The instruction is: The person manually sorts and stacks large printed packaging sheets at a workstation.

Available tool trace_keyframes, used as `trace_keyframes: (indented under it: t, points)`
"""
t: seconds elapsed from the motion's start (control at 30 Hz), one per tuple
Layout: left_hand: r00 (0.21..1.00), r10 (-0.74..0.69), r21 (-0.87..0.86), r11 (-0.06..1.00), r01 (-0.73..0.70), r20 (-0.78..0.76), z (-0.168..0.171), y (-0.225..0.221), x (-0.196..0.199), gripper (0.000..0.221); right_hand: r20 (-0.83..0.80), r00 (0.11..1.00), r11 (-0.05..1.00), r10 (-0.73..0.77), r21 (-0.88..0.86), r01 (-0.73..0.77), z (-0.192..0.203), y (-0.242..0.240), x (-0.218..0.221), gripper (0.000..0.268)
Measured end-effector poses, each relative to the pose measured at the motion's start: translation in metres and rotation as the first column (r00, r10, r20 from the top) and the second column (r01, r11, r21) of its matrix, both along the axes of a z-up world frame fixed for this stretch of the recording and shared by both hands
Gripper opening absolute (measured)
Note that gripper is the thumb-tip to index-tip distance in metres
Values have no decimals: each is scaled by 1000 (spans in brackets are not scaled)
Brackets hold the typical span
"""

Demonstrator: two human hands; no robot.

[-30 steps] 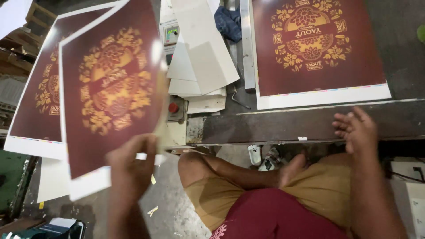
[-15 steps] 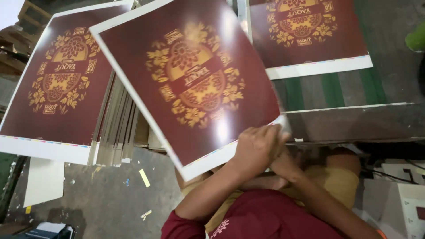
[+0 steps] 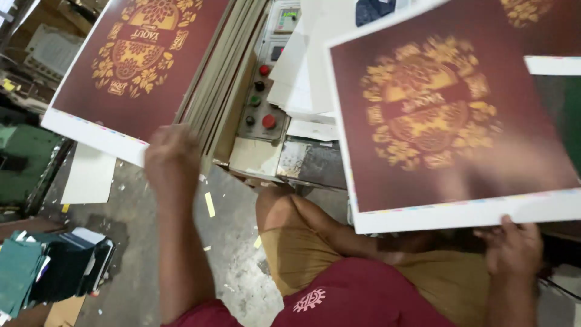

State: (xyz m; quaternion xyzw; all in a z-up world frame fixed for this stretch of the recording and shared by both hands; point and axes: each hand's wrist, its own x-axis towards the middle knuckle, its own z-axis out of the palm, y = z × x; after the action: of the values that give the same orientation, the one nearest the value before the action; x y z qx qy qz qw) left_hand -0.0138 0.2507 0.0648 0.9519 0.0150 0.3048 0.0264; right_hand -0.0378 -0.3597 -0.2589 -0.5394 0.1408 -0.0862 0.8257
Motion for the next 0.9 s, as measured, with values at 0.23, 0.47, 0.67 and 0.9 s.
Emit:
trace_keyframes:
  t: [0.23,0.47,0.67,0.9]
  points:
    - [937,326,378,888,-260,-122,5,120,-37,69,-29,997,993,-74,-95,71,-76,-101,-32,20]
    - [788,327,100,941,-324,-522,41,122,-38,54,-88,987,972,-132,-205,111,-159,-172,-81,34]
    - [861,452,353,865,-358,-233,67,125,-47,25,-211,944,923,-254,-344,172,-61,-111,-78,23]
    - [969,223,428,890,-157,-108,87,39,-26,22,-133,968,957,-212,-227,178,8,-47,-9,19]
